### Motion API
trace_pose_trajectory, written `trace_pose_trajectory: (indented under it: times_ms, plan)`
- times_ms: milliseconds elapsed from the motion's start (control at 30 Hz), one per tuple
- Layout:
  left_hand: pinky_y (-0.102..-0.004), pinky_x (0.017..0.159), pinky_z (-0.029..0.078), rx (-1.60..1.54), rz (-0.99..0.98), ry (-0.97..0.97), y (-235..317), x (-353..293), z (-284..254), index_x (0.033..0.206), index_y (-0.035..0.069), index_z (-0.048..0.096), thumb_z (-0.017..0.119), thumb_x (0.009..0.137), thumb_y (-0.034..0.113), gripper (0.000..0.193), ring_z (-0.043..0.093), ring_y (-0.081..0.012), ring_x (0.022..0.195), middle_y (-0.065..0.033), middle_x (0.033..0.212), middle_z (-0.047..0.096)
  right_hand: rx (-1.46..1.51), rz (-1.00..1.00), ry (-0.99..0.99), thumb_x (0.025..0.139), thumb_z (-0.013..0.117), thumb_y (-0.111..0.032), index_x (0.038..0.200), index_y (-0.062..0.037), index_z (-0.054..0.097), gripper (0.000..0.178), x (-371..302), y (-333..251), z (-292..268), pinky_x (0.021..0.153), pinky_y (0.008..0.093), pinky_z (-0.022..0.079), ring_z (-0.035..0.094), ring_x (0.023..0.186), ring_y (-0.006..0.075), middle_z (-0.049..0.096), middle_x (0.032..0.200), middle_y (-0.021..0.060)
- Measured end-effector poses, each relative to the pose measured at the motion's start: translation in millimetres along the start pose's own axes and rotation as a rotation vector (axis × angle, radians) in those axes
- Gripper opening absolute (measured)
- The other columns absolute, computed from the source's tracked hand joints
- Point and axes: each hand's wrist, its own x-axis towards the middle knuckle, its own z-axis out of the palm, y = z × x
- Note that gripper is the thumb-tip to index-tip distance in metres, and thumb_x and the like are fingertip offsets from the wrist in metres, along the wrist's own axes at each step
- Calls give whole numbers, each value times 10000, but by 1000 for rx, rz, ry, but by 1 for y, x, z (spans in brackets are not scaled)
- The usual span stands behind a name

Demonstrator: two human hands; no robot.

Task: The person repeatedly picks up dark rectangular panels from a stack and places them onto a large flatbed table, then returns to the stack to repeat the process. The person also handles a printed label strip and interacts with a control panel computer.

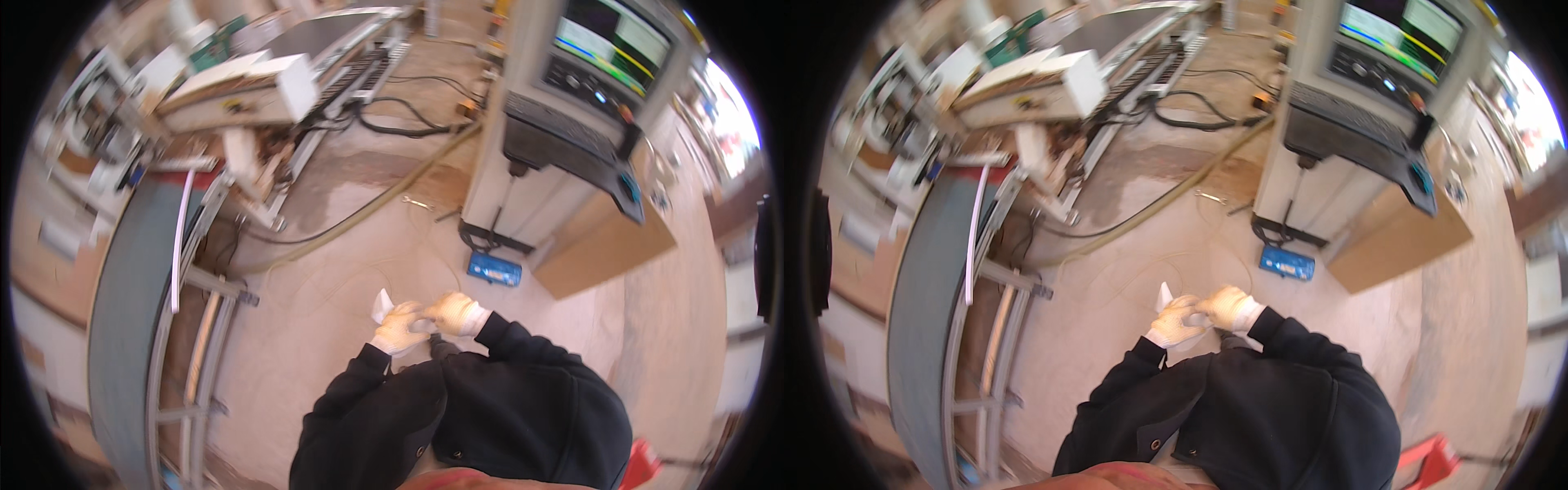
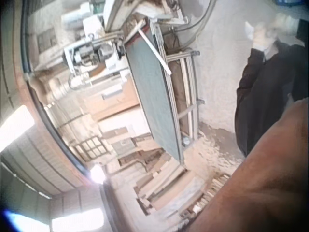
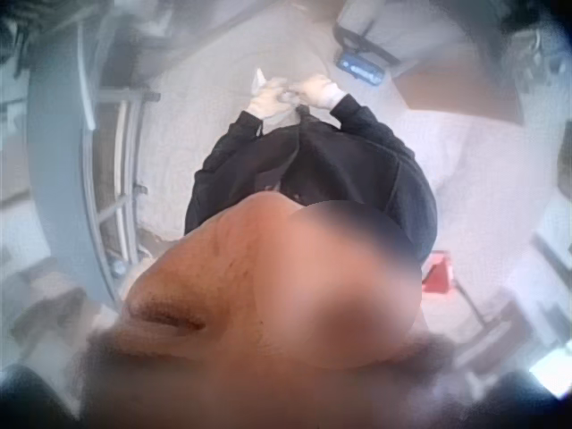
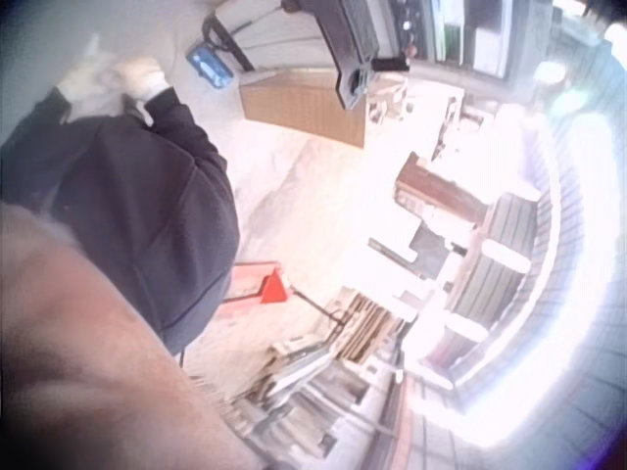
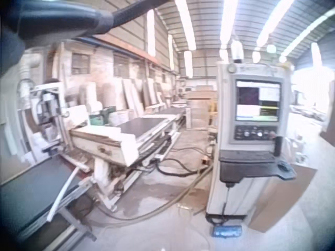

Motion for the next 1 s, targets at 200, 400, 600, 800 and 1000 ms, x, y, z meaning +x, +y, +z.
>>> trace_pose_trajectory:
  times_ms: [200, 400, 600, 800, 1000]
  plan:
    - [-385, 887, 528, -202, -312, -354, -2, 24, 18, 1076, 19, 718, 805, 819, 379, 451, 688, -312, 1022, -160, 1076, 726, -217, 147, 90, 827, 663, -217, 875, -141, 686, 93, -31, 38, -21, 749, 482, 521, 708, 757, 328, 702, 753, 119]
    - [-278, 661, 527, -731, -465, -172, 35, 73, -47, 1039, 29, 757, 776, 922, 280, 277, 628, -65, 737, 14, 857, 711, 258, 155, 356, 832, 669, -80, 1076, -61, 673, 245, -42, 102, -109, 761, 442, 566, 734, 831, 324, 730, 874, 150]
    - [-283, 763, 492, -611, -352, 22, 102, 121, -99, 953, -2, 716, 721, 949, 208, 210, 597, -95, 817, -31, 855, 695, 757, 203, 392, 875, 570, 42, 1275, -19, 629, 409, -54, 150, -171, 825, 284, 560, 730, 982, 177, 653, 1002, 81]
    - [-267, 777, 504, -601, -485, 81, 102, 124, -126, 962, -49, 706, 731, 889, 91, 159, 604, -99, 826, -60, 870, 696, 1006, 157, 60, 854, 708, -82, 1253, -33, 652, 406, -73, 207, -200, 738, 251, 458, 557, 794, 90, 592, 908, -6]
    - [-268, 742, 495, -987, -369, 271, 61, 95, -161, 811, -15, 626, 667, 818, 18, 53, 551, -100, 728, -27, 717, 553, 1207, 157, 24, 839, 714, -54, 1223, -7, 656, 392, -101, 233, -208, 819, 264, 481, 599, 904, 99, 665, 979, 16]
